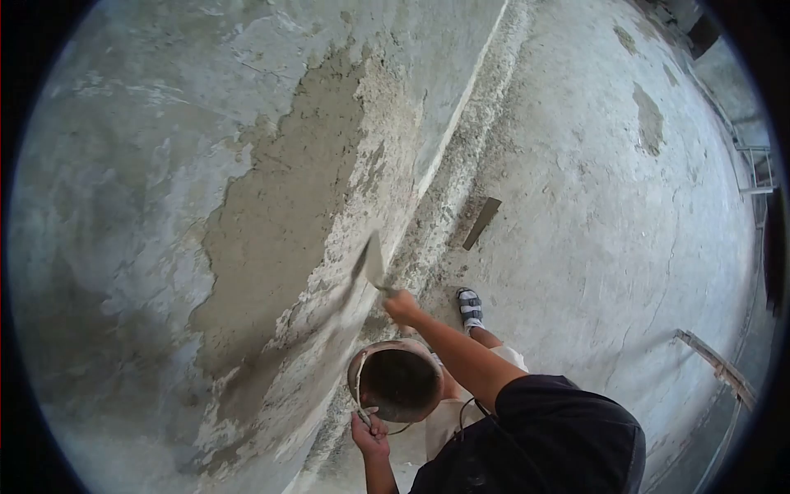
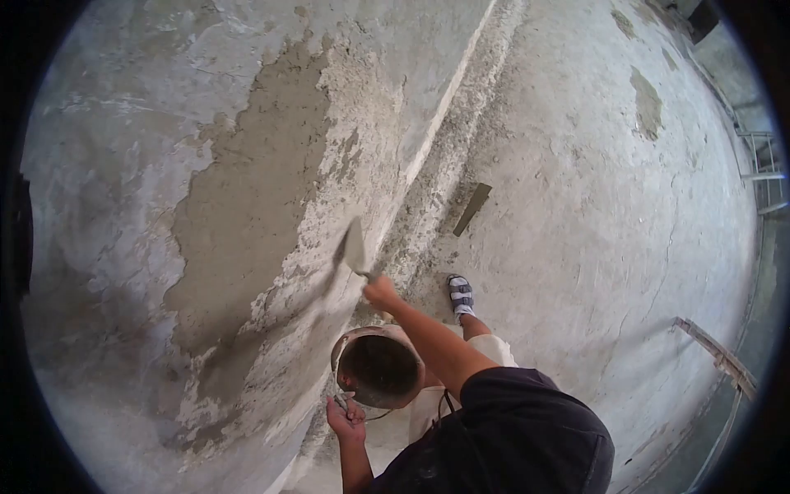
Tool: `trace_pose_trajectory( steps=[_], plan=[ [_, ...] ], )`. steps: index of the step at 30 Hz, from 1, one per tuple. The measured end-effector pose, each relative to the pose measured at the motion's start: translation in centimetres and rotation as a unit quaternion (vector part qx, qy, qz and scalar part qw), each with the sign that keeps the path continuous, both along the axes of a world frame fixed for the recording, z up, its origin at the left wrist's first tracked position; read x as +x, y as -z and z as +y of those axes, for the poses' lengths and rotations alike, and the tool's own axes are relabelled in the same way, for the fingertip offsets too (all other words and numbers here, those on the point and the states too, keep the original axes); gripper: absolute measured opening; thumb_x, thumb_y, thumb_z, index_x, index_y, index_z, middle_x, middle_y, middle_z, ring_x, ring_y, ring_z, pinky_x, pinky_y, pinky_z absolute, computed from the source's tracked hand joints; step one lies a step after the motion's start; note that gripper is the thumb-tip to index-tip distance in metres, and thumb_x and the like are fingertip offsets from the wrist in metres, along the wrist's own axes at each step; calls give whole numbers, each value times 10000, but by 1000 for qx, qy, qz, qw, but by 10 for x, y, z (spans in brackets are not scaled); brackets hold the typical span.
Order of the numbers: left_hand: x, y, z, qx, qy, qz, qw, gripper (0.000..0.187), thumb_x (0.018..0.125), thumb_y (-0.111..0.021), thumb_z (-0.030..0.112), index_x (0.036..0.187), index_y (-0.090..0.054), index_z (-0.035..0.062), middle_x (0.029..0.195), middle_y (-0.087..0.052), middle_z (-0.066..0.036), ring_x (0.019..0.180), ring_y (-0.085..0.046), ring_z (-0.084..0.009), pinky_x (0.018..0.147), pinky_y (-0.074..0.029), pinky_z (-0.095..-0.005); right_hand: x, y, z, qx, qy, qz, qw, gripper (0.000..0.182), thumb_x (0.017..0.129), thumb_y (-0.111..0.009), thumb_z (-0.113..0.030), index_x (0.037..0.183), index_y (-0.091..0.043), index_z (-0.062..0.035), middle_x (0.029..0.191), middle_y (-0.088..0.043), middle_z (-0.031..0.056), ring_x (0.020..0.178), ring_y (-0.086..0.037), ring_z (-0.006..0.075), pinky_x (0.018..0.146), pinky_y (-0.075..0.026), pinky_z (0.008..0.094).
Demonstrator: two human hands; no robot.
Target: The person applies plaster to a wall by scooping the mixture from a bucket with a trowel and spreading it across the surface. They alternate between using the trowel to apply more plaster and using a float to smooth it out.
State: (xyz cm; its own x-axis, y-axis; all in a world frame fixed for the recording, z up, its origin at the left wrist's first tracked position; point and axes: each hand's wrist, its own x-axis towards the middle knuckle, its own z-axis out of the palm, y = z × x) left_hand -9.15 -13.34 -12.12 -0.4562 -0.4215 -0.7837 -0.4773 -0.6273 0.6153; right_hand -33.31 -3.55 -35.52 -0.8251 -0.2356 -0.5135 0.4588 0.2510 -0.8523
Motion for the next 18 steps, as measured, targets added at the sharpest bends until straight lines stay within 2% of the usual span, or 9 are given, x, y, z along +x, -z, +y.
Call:
trace_pose_trajectory(
  steps=[2, 5, 8, 9, 10, 13, 15, 17, 18],
  plan=[
    [3, -13, 11, -4, 0, -3, 1000, 483, 1005, -335, 459, 993, -545, 24, 493, -291, 20, 373, -227, -102, 397, -211, -256, 30, 31, 38, 193, -383, 191, 883, 109, 655, -665, -153, 728, -695, -78, 712, -669, 153, 688, -677, 303, 637, -528, 434],
    [17, -31, 13, -19, -28, 24, 999, 434, 1011, -342, 440, 1029, -532, 50, 497, -284, 24, 379, -239, -99, 394, -213, -255, 61, 27, 117, 254, -418, 106, 866, 161, 640, -748, -235, 725, -690, -111, 780, -691, 85, 759, -683, 269, 618, -525, 405],
    [33, -48, 13, 5, -65, 45, 997, 406, 1015, -348, 422, 1037, -531, 60, 507, -287, 24, 391, -256, -93, 395, -222, -250, 110, 120, 229, 338, -298, 113, 885, 140, 664, -749, -245, 696, -676, -130, 801, -698, 46, 706, -662, 221, 613, -520, 380],
    [42, -51, 13, 9, -66, 53, 996, 406, 1015, -348, 422, 1037, -531, 60, 507, -287, 24, 391, -256, -93, 395, -222, -250, 107, 84, 270, 155, -97, -225, 957, 119, 720, -682, -174, 806, -647, -100, 766, -660, 80, 666, -636, 252, 602, -522, 405],
    [54, -51, 13, 13, -77, 61, 995, 390, 1012, -361, 410, 1031, -534, 61, 517, -294, 22, 396, -261, -93, 399, -227, -246, 105, 49, 313, 66, 234, -459, 854, 145, 776, -615, -104, 916, -618, -69, 732, -623, 114, 625, -610, 283, 592, -524, 430],
    [83, -51, 20, 27, -98, 116, 988, 342, 1004, -398, 369, 1026, -537, 57, 538, -312, 17, 401, -265, -92, 402, -233, -244, 140, -1, 438, 292, 76, -284, 910, 64, 778, -573, -40, 814, -534, -3, 633, -522, 107, 491, -519, 243, 429, -446, 421],
    [106, -55, 26, 33, -107, 155, 982, 312, 998, -422, 339, 1027, -539, 52, 549, -321, 15, 402, -263, -92, 400, -235, -245, 154, 21, 522, 359, -15, -413, 837, 44, 794, -574, -30, 788, -533, -15, 618, -530, 100, 458, -508, 229, 423, -439, 394],
    [118, -62, 35, -24, -75, 167, 983, 263, 981, -465, 285, 1049, -543, 43, 560, -326, 14, 407, -273, -88, 396, -239, -244, 169, -62, 548, 394, 79, -367, 839, 56, 816, -564, -31, 771, -532, -23, 623, -543, 121, 478, -536, 226, 436, -442, 395],
    [129, -67, 35, -33, -33, 216, 975, 245, 966, -500, 247, 1090, -541, 40, 567, -329, 15, 412, -288, -83, 395, -249, -244, 196, -46, 569, 291, 299, -309, 855, 151, 847, -539, -11, 996, -539, 12, 744, -640, 202, 603, -646, 289, 540, -523, 395]
  ],
)
